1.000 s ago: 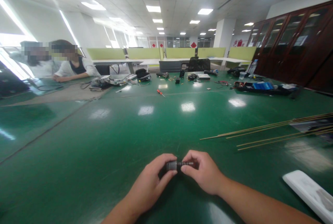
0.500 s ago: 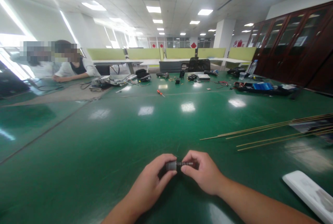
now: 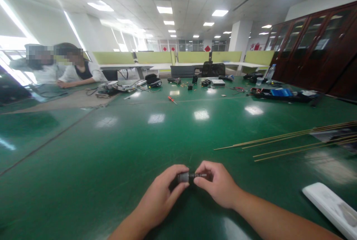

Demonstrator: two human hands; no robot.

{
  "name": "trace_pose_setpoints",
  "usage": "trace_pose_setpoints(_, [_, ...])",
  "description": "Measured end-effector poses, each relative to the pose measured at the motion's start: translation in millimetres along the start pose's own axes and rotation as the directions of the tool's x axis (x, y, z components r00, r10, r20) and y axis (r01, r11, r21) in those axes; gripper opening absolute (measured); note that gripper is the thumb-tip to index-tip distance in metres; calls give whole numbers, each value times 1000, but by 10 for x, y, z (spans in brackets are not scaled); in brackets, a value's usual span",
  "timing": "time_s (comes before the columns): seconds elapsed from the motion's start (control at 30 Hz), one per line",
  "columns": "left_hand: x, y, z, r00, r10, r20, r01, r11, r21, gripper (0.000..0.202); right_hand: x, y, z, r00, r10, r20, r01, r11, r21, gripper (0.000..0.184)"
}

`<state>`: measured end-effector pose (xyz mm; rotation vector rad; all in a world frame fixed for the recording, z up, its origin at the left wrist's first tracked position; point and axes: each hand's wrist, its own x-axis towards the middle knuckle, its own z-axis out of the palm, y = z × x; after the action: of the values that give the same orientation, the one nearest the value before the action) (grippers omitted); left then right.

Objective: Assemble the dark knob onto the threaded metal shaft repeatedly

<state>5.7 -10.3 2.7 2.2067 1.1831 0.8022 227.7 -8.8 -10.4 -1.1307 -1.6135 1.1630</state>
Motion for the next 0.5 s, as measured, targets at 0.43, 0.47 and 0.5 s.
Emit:
trace_pose_setpoints(0.43, [11, 3, -6, 1000, 1, -2, -1, 1000, -6, 27, -1, -22, -19, 1000, 2, 5, -2, 1000, -9, 7])
trace_pose_setpoints(0.47, [8, -1, -6, 1000, 3, -2, -3, 1000, -5, 27, -4, -23, -19, 1000, -1, 5, 1, 1000, -9, 7])
trace_pose_setpoints(0.5, [5, -4, -7, 1000, 5, -2, -5, 1000, -4, 27, -6, -25, -18, 1000, -4, 5, 4, 1000, -8, 7])
